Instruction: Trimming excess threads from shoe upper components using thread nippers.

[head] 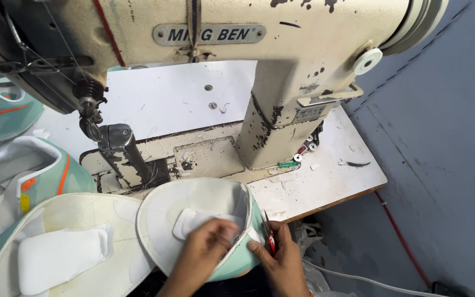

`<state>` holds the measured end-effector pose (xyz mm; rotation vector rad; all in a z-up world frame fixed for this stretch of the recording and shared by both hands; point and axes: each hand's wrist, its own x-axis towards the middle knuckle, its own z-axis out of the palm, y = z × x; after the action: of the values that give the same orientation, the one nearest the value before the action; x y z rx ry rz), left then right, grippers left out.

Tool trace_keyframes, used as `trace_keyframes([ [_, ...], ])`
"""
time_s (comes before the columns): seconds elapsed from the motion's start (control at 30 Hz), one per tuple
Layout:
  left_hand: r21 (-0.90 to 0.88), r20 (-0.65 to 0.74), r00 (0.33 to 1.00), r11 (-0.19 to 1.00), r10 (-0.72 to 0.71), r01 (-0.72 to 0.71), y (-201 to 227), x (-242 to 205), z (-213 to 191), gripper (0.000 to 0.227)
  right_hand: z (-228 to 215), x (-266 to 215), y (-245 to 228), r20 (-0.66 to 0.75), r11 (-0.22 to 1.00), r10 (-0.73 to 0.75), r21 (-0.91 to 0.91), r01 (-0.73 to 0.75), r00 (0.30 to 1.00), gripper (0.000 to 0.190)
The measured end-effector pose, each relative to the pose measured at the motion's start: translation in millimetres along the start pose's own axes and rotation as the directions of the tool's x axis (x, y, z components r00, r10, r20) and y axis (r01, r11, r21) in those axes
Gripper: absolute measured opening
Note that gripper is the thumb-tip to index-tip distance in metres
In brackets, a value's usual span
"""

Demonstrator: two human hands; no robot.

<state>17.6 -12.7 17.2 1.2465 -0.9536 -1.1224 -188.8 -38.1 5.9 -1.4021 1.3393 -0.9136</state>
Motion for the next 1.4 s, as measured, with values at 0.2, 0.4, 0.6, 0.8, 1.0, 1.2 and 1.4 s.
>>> trace_keyframes([
  [0.2,0.289,0.117,0.961,0.934,-0.251,0.209,20,0,15,0.020,-2,-4,4,0.005,0.998,0.031,-0.061,-0.031,0.999,0.055],
  [0.4,0.137,0.082,0.995,0.989,-0.061,0.049,-37,-6,7,0.020,7,-5,-15,0.035,0.999,0.051,-0.008,-0.050,0.998,0.053],
  [0.6,-0.140,-0.180,0.976,0.985,-0.126,0.101,-21,-10,7,0.024,10,-7,-24,-0.010,0.990,0.005,-0.141,-0.006,1.000,0.041],
  [0.8,0.138,-0.311,0.942,0.987,0.127,-0.087,-11,-17,0,0.019,6,-34,-7,-0.005,0.855,0.035,-0.518,-0.033,0.999,0.065],
  [1.0,0.167,-0.197,0.959,0.971,0.205,-0.173,1,-25,-10,0.015,13,-39,15,0.013,0.886,-0.072,-0.458,0.070,0.997,0.060],
  [1.2,0.338,0.290,0.956,0.939,-0.036,-0.067,-4,-43,-15,0.022,22,-27,14,-0.023,0.990,-0.099,-0.099,0.096,0.995,0.043],
  [1.4,0.288,0.006,0.991,0.949,-0.135,0.127,-7,-41,1,0.017,17,-26,7,0.001,0.986,-0.039,0.164,0.038,0.999,0.044],
])
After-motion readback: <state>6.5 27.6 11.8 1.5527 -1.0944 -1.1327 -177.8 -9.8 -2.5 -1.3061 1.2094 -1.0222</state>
